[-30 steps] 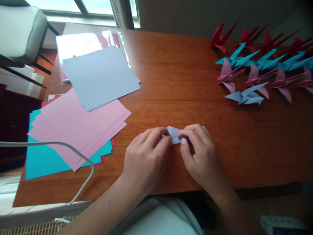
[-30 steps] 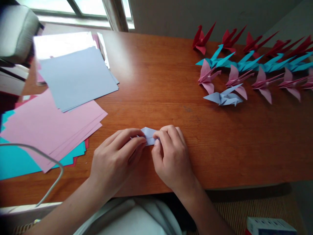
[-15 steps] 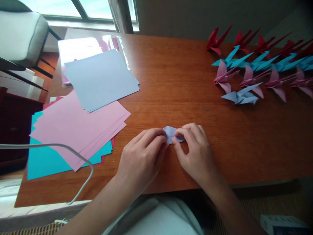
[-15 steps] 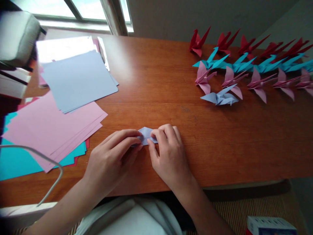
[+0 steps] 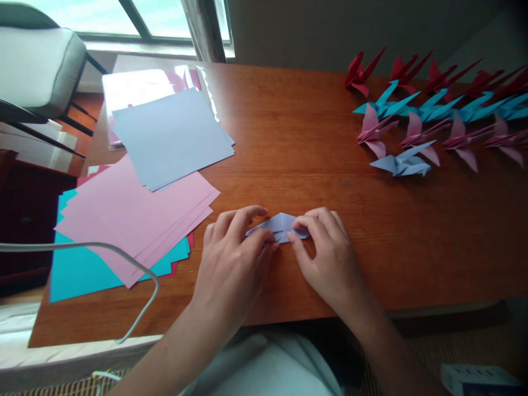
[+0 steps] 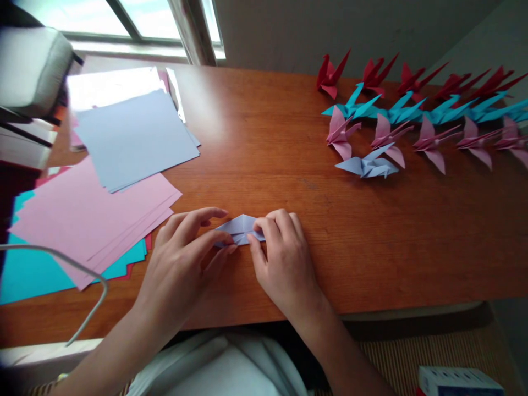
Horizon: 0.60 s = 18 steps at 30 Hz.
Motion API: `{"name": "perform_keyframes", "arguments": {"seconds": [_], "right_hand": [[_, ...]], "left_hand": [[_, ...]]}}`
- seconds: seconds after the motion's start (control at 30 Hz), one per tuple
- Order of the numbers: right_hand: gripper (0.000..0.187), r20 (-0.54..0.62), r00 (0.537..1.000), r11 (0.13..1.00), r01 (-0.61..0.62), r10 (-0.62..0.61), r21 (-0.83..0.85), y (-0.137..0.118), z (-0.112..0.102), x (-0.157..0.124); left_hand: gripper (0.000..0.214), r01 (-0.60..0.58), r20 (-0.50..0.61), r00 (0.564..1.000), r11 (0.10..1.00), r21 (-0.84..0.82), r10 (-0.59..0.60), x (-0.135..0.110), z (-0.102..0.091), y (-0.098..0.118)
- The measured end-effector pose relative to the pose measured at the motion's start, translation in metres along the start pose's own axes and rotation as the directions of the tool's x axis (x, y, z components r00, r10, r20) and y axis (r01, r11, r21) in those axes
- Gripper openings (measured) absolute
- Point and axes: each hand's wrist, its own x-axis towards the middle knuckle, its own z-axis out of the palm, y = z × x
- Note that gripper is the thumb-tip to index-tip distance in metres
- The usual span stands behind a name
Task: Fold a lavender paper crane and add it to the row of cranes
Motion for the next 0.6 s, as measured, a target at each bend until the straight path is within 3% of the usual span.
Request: {"name": "perform_keyframes", "arguments": {"seconds": [0.6], "right_hand": [[0.007,-0.016,1.0,1.0,0.009,-0.008,0.015,-0.001,0.001,0.001]], "left_hand": [[0.004,-0.009,0.089,0.996,0.994,0.104,0.0,-0.004,-0.011,-0.003]]}}
